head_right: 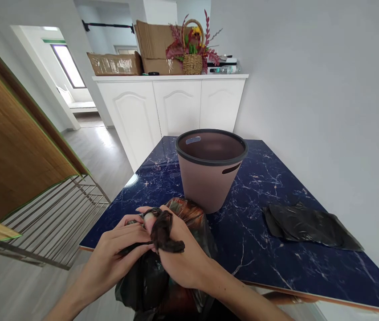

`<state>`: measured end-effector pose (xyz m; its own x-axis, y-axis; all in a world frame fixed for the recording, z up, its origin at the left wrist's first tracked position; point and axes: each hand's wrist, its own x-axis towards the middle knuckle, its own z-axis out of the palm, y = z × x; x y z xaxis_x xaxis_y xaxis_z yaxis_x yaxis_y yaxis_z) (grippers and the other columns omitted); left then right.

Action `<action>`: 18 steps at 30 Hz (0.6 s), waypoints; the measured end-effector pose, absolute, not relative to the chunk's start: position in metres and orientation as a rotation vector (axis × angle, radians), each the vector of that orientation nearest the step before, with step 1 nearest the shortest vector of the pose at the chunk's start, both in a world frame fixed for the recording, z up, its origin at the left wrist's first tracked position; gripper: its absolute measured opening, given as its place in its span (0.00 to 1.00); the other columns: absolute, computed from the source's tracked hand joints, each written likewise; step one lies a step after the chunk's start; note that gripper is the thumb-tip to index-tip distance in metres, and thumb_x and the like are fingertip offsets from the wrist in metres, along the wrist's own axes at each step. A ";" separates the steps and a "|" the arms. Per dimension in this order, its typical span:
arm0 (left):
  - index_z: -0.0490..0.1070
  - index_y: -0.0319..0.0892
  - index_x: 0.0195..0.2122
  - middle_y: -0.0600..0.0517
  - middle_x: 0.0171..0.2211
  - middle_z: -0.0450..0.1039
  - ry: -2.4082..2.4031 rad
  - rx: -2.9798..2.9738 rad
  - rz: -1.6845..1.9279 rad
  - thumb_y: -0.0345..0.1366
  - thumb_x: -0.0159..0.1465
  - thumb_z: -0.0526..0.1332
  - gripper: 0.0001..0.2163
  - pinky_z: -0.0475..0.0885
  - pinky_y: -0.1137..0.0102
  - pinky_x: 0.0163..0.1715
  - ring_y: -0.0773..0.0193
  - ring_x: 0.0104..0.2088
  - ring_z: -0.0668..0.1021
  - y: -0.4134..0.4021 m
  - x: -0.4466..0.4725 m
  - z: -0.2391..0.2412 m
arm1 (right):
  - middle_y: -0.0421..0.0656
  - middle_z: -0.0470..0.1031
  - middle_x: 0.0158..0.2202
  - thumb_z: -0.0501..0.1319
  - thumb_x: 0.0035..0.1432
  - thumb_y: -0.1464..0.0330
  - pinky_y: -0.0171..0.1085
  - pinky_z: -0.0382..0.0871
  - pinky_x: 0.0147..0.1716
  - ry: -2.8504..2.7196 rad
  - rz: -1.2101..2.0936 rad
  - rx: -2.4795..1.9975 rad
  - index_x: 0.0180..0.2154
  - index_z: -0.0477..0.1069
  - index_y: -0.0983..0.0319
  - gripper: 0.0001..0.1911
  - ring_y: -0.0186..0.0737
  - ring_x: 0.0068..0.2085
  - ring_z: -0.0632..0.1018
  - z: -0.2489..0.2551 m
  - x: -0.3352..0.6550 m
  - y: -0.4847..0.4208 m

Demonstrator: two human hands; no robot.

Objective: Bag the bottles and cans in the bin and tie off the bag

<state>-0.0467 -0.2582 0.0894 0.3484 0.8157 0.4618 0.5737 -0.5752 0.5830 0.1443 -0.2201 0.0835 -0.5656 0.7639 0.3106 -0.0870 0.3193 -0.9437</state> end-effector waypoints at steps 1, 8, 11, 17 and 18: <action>0.83 0.50 0.38 0.56 0.36 0.87 1.241 2.305 1.045 0.34 0.73 0.65 0.07 0.71 0.61 0.56 0.62 0.35 0.83 -0.258 -0.046 0.090 | 0.44 0.80 0.46 0.54 0.77 0.53 0.46 0.73 0.57 -1.711 1.434 -0.632 0.44 0.78 0.55 0.19 0.46 0.49 0.78 0.086 0.145 -0.221; 0.85 0.51 0.38 0.57 0.34 0.86 1.316 2.165 0.936 0.36 0.72 0.65 0.08 0.73 0.64 0.54 0.60 0.36 0.80 -0.253 -0.050 0.094 | 0.40 0.75 0.26 0.39 0.80 0.50 0.41 0.71 0.45 -1.511 1.906 -0.448 0.33 0.70 0.56 0.31 0.43 0.34 0.75 0.101 0.160 -0.224; 0.87 0.52 0.38 0.56 0.35 0.86 1.371 2.084 0.933 0.37 0.70 0.67 0.07 0.74 0.63 0.54 0.58 0.38 0.80 -0.251 -0.052 0.094 | 0.41 0.77 0.35 0.44 0.82 0.53 0.41 0.68 0.55 -1.724 1.643 -0.539 0.34 0.74 0.57 0.29 0.42 0.42 0.77 0.100 0.167 -0.223; 0.87 0.51 0.38 0.53 0.35 0.87 1.427 2.012 0.969 0.38 0.68 0.67 0.07 0.76 0.63 0.53 0.56 0.42 0.82 -0.248 -0.054 0.093 | 0.44 0.71 0.48 0.53 0.80 0.64 0.39 0.70 0.57 -2.138 1.200 -0.562 0.50 0.81 0.52 0.16 0.41 0.52 0.75 0.090 0.181 -0.216; 0.87 0.51 0.38 0.52 0.36 0.87 1.437 2.007 0.985 0.39 0.68 0.67 0.07 0.76 0.64 0.51 0.56 0.42 0.82 -0.248 -0.054 0.093 | 0.44 0.72 0.49 0.53 0.79 0.67 0.38 0.72 0.55 -2.179 1.144 -0.565 0.52 0.80 0.51 0.16 0.40 0.52 0.76 0.088 0.183 -0.214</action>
<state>-0.0535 -0.2475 0.0928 0.1902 0.9421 0.2762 0.5974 -0.3343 0.7289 0.1832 -0.2145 0.0882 -0.7250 0.6126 0.3150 0.0886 0.5364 -0.8393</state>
